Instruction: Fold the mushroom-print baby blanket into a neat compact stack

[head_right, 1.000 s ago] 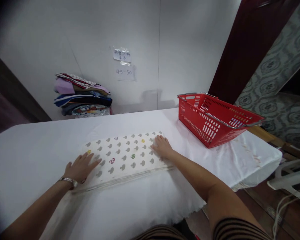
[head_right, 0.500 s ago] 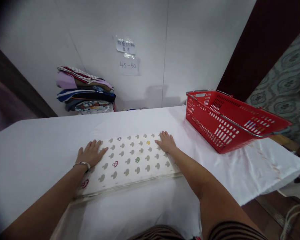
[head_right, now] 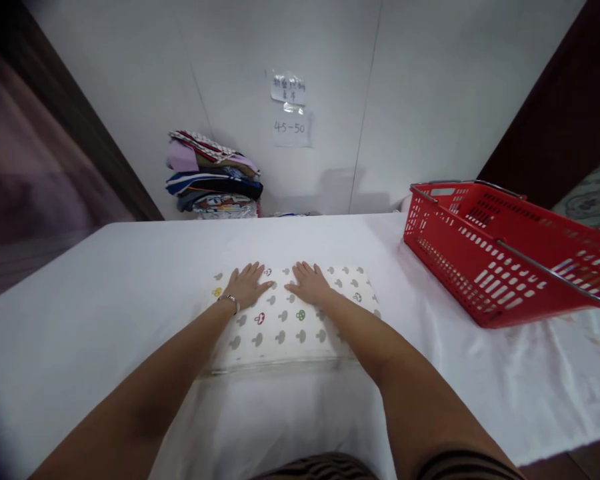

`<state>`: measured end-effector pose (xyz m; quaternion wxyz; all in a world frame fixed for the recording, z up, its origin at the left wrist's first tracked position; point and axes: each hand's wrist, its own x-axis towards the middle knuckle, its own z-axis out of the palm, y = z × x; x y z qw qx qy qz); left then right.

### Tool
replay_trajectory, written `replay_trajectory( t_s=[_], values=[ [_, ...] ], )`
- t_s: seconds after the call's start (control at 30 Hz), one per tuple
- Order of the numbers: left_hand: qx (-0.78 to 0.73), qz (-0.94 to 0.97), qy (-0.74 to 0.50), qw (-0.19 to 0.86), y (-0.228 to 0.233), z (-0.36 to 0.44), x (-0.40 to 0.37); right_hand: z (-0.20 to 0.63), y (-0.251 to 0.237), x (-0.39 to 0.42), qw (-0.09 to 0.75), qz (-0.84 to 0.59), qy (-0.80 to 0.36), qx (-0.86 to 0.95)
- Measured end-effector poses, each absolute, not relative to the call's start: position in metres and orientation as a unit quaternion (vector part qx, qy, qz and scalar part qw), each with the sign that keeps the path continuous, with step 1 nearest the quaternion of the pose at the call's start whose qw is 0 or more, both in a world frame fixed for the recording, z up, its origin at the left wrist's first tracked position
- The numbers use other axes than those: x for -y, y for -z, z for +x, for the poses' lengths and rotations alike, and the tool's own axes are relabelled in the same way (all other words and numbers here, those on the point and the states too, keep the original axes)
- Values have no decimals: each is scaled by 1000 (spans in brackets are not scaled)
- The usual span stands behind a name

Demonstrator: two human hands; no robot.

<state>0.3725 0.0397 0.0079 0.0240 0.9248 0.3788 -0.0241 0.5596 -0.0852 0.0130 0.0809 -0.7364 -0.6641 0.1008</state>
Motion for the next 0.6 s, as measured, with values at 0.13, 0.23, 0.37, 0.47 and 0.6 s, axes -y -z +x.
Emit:
replay_trajectory(
  t_s=[0.13, 0.23, 0.37, 0.47, 0.6],
  values=[
    [-374, 926, 8, 43, 1, 371, -40, 562, -2, 85, 84, -736, -100, 665],
    [-370, 927, 20, 63, -6, 371, -44, 564, 0, 86, 79, -738, -101, 663],
    [-404, 912, 38, 56, -17, 354, -59, 564, 0, 86, 73, -740, -109, 659],
    [-451, 891, 34, 38, -16, 333, -69, 564, 1, 85, 72, -737, -109, 663],
    [-456, 888, 31, 37, -9, 322, -73, 564, -1, 84, 73, -734, -119, 665]
  ],
)
